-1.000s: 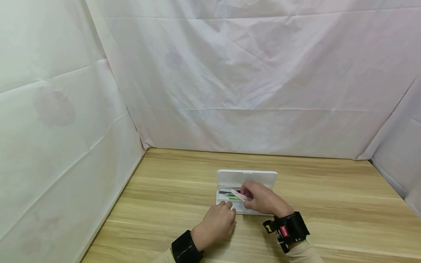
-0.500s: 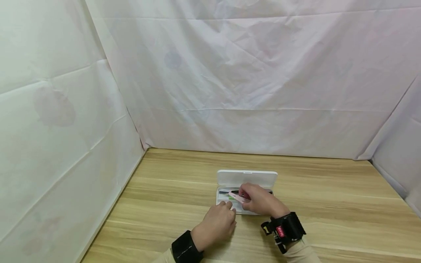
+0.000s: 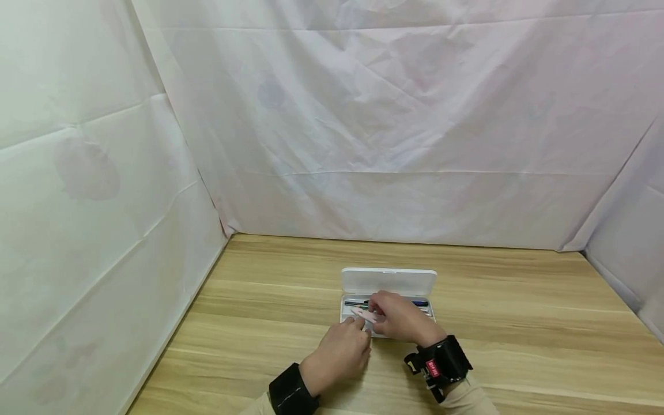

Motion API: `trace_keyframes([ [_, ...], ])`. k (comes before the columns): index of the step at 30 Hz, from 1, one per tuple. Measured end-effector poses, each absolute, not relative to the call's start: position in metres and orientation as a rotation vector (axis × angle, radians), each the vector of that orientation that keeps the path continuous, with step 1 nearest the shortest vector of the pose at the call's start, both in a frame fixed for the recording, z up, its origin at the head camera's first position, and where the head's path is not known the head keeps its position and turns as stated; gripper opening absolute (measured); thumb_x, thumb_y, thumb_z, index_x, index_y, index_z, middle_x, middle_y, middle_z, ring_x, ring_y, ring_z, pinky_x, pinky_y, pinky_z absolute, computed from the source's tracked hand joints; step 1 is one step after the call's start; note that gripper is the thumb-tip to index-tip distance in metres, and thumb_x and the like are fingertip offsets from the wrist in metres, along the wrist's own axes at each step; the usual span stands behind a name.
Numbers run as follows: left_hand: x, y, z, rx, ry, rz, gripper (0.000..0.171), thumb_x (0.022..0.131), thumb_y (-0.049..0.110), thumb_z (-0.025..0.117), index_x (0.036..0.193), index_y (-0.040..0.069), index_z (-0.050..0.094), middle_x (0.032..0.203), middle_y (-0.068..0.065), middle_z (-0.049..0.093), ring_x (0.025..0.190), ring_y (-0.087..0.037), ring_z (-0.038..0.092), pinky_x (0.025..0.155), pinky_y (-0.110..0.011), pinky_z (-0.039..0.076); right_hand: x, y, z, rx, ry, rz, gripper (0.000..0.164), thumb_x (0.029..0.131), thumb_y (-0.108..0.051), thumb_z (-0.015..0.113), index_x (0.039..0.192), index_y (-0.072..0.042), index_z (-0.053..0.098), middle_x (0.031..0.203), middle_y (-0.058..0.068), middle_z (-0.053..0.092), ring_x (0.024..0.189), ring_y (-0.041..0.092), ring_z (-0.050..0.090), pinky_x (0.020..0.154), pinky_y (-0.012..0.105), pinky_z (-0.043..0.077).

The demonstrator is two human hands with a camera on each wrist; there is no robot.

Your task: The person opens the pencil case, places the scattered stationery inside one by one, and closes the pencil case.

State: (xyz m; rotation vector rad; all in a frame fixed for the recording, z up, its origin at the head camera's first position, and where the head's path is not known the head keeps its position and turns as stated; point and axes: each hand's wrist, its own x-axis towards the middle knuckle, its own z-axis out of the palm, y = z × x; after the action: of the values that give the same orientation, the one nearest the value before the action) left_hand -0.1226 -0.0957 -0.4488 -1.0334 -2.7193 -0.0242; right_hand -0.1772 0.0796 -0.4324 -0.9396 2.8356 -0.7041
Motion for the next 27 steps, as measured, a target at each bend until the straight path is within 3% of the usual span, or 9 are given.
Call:
trace_keyframes([
  [8, -0.1228, -0.0971, -0.4504, -1.031, -2.699, -0.007, 0.012, 0.085, 0.025, 0.071, 0.079, 0.015, 0.069, 0.088, 0.003, 0.062, 0.080, -0.013, 0.060, 0.060, -0.025, 0.048, -0.1774, 0.0729, -0.4364, -0.967, 2.838, -0.739, 0.019, 0.081, -0.014, 0.078, 0.091, -0.011, 0.062, 0.082, -0.004, 0.052, 0.073, 0.010, 0.046, 0.063, 0.025, 0.040],
  [17, -0.1220, -0.0955, -0.4494, -1.032, -2.707, -0.011, 0.012, 0.085, 0.026, 0.071, 0.085, 0.013, 0.072, 0.092, 0.002, 0.065, 0.085, -0.014, 0.061, 0.066, -0.026, 0.051, -0.1764, 0.0713, -0.4382, -0.904, 2.809, -0.700, 0.016, 0.084, -0.014, 0.076, 0.091, -0.012, 0.062, 0.081, -0.004, 0.053, 0.070, 0.010, 0.047, 0.061, 0.026, 0.040],
  [27, -0.1218, -0.0957, -0.4479, -1.030, -2.726, -0.021, 0.014, 0.085, 0.027, 0.072, 0.078, 0.015, 0.070, 0.090, 0.002, 0.065, 0.082, -0.014, 0.061, 0.062, -0.026, 0.049, -0.1763, 0.0715, -0.4399, -0.937, 2.818, -0.649, 0.010, 0.084, -0.010, 0.073, 0.089, -0.012, 0.064, 0.083, -0.005, 0.058, 0.074, 0.010, 0.050, 0.067, 0.028, 0.043],
])
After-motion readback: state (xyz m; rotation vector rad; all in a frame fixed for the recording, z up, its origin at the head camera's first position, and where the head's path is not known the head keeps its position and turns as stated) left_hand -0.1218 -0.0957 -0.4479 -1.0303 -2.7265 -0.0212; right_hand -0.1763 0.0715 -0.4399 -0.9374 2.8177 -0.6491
